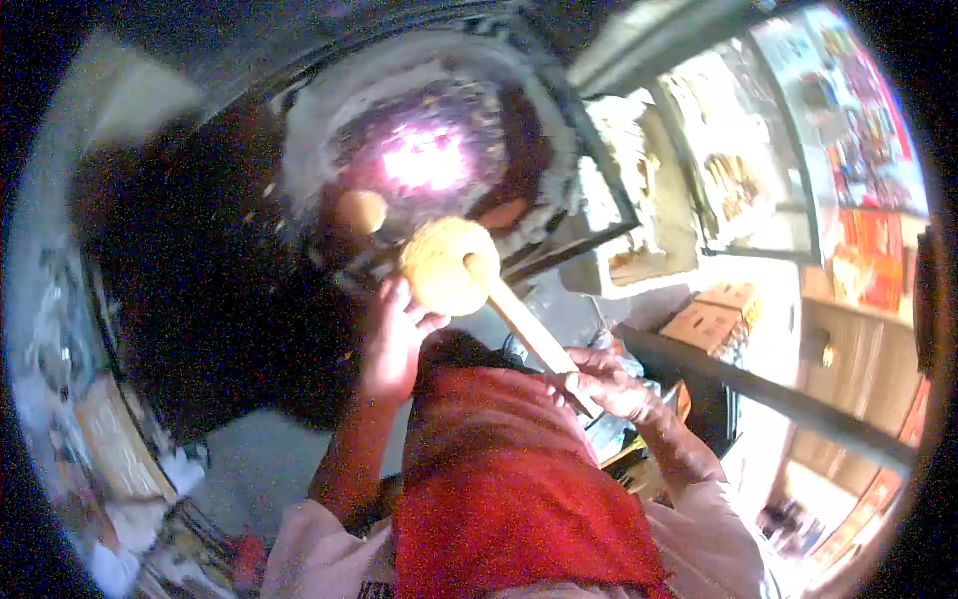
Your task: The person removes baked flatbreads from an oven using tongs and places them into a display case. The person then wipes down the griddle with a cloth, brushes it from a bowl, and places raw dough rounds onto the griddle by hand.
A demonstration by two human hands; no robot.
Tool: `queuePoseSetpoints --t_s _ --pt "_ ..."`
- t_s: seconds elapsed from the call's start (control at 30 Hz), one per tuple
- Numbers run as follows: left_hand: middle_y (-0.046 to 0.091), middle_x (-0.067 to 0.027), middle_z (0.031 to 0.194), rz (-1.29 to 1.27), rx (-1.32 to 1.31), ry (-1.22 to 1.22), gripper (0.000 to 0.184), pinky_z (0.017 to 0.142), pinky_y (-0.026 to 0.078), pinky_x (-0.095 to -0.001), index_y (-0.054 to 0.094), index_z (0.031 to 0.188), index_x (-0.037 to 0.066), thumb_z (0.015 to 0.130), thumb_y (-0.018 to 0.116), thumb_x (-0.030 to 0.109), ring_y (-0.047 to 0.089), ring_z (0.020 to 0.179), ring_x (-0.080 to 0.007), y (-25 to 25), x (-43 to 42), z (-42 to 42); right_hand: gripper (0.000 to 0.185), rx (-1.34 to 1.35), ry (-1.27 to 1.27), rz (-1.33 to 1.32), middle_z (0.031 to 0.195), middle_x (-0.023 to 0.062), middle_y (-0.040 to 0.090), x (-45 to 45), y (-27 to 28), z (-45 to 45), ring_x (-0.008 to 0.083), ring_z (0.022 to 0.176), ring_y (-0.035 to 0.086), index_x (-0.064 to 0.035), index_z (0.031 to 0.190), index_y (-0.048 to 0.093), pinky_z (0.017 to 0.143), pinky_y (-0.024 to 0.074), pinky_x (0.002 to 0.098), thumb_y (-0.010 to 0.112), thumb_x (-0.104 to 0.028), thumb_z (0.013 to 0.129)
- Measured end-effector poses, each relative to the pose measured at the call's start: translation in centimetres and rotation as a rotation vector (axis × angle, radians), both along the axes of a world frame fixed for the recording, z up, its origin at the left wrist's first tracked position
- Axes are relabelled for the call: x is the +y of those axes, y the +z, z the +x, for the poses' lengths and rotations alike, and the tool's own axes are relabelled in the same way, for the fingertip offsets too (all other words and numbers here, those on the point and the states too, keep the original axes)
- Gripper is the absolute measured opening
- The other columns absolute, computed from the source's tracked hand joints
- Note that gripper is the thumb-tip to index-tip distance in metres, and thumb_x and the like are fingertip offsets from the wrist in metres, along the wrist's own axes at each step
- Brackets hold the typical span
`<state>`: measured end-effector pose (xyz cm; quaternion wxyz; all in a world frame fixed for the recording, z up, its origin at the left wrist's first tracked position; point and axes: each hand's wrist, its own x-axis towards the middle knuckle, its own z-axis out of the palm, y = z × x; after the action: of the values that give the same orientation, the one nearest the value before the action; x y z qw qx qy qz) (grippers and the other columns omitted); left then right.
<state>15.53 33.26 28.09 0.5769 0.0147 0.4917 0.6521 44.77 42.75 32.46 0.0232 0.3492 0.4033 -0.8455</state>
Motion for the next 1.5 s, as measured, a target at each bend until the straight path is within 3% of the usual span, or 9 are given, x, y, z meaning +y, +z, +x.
queuePoseSetpoints --t_s 0.13,0.17,0.27,0.4,0.63,0.87,1.0,1.03,1.5 --pt "0.053 -0.0123 0.135 0.156 -0.203 -0.147 0.057 0.103 0.042 -0.0458 0.044 0.136 0.004 0.096 0.048 0.045 0.052 0.124 -0.0249 2.9 5.6 3.6 0.055 0.006 -0.037 0.062 0.098 0.005 0.066 -0.5 1.1 6.1 0.0124 0.085 0.063 0.0002 0.135 0.049 0.08 0.0503 0.0266 0.063 -0.033 0.094" --pt "0.052 -0.0123 0.135 0.167 -0.171 -0.197 0.058 0.102 0.043 -0.0447 0.044 0.137 0.005 0.096 0.047 0.045 0.052 0.123 -0.0248 3.4 6.6 5.0 0.046 0.003 -0.187 0.005 0.094 0.0082 0.067 -0.9 0.9 7.2 0.0164 0.083 0.066 0.001 0.114 0.06 0.074 0.054 0.0294 0.071 -0.035 0.088" --pt "0.052 -0.0123 0.135 0.154 -0.139 -0.296 0.06 0.098 0.046 -0.0416 0.042 0.138 0.006 0.096 0.044 0.048 0.053 0.122 -0.0249 3.2 9.7 9.6 0.048 -0.007 -0.291 0.007 0.094 0.0083 0.067 -0.7 0.6 12.1 0.0164 0.081 0.066 -0.0002 0.114 0.06 0.074 0.0542 0.0299 0.071 -0.038 0.086" --pt "0.055 -0.0116 0.126 0.138 -0.147 -0.468 0.056 0.089 0.048 -0.0369 0.04 0.141 0.014 0.097 0.043 0.047 0.057 0.11 -0.0225 0.5 15.8 16.7 0.047 -0.007 -0.56 -0.017 0.093 0.0077 0.068 1.0 -1.7 19.5 0.0154 0.078 0.066 -0.0022 0.115 0.059 0.071 0.0551 0.0297 0.068 -0.04 0.088" --pt "0.049 -0.0172 0.136 -0.048 -0.147 -0.723 0.053 0.101 0.042 -0.043 0.042 0.136 0.008 0.098 0.047 0.044 0.051 0.122 -0.029 -6.4 34.4 32.8 0.037 -0.125 -0.992 -0.018 0.085 0.0083 0.064 11.3 -7.6 32.8 0.0145 0.069 0.061 -0.0022 0.112 0.06 0.064 0.0539 0.0289 0.065 -0.033 0.092" --pt "0.029 -0.0249 0.151 -0.171 0.259 -0.953 0.068 0.112 0.033 -0.0441 0.016 0.149 -0.003 0.102 0.037 0.042 0.035 0.137 -0.0351 -11.6 52.7 45.0 0.035 -0.176 -0.984 -0.07 0.084 0.0065 0.066 17.3 -11.6 40.0 0.014 0.069 0.062 -0.0024 0.11 0.06 0.064 0.0529 0.0277 0.063 -0.034 0.093" --pt "0.039 -0.02 0.147 0.045 0.624 -1.134 0.08 0.105 0.031 -0.0438 0.023 0.149 0.001 0.095 0.039 0.058 0.043 0.13 -0.0299 -18.3 56.6 45.7 0.036 -0.119 -0.927 -0.006 0.085 0.0052 0.067 18.5 -14.5 41.1 0.0132 0.072 0.062 -0.0027 0.113 0.061 0.064 0.0515 0.0274 0.063 -0.033 0.093" --pt "0.048 -0.0164 0.141 -0.227 0.323 -0.903 0.083 0.099 0.03 -0.0411 0.028 0.148 0.005 0.09 0.043 0.062 0.048 0.123 -0.0263 -15.1 56.7 47.1 0.037 -0.096 -0.95 -0.08 0.085 0.0049 0.066 19.0 -14.3 40.8 0.0131 0.072 0.061 -0.0021 0.115 0.06 0.065 0.0511 0.0272 0.063 -0.032 0.094" --pt "0.06 -0.014 0.099 -0.181 0.786 -0.92 0.057 0.079 0.045 -0.0421 0.057 0.113 -0.005 0.09 0.052 0.047 0.055 0.087 -0.0261 -13.2 64.0 47.4 0.045 -0.046 -0.917 -0.22 0.083 0.0115 0.064 31.2 -18.6 35.8 0.0186 0.064 0.063 -0.0015 0.111 0.056 0.058 0.0523 0.0332 0.053 -0.044 0.096"
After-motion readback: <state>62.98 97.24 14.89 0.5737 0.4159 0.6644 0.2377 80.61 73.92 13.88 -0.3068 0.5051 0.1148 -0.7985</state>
